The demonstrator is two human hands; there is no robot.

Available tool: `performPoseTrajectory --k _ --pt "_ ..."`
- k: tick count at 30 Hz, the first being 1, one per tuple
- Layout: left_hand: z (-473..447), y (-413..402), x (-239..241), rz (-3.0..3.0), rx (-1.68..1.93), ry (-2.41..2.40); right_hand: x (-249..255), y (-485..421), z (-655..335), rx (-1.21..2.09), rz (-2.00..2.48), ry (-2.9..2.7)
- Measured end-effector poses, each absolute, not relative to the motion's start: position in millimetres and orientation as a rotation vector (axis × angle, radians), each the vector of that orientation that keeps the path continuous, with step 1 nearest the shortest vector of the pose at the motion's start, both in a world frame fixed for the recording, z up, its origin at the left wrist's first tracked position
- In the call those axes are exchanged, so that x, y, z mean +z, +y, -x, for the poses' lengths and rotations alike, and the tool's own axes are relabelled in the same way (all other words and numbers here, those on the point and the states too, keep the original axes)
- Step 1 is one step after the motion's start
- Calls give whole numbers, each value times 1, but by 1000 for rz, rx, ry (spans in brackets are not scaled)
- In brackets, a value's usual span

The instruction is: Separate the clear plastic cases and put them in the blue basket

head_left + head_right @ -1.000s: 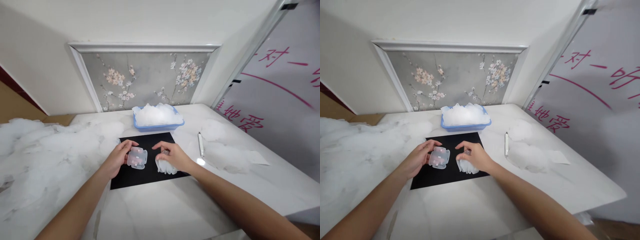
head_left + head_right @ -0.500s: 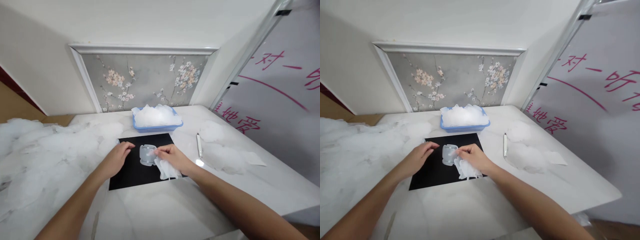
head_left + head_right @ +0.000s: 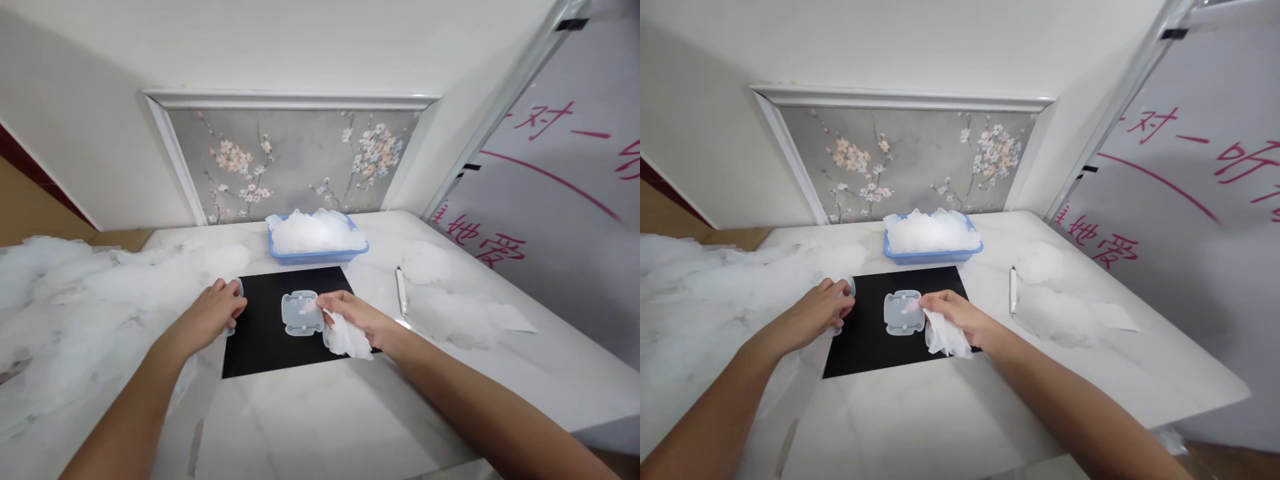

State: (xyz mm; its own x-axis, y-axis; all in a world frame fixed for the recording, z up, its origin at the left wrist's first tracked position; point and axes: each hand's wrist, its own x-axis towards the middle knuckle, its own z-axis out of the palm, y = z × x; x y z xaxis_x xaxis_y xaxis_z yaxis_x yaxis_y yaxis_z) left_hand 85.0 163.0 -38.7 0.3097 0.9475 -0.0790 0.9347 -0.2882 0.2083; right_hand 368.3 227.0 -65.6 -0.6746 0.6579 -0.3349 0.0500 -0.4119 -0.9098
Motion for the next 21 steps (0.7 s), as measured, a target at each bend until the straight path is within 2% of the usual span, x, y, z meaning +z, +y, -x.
performPoseTrajectory --k 5,11,18,21 --pt "-94 165 -34 -2154 390 1568 -65 227 -366 2143 1027 -1330" --pt "-122 166 -47 -1476 695 1315 -68 229 -366 2099 1094 -1282" --pt "-136 171 -64 -962 855 1247 -69 234 -366 1947 1148 -1222" --pt "-137 171 -61 -832 906 1145 -71 237 -368 1741 1116 -1327"
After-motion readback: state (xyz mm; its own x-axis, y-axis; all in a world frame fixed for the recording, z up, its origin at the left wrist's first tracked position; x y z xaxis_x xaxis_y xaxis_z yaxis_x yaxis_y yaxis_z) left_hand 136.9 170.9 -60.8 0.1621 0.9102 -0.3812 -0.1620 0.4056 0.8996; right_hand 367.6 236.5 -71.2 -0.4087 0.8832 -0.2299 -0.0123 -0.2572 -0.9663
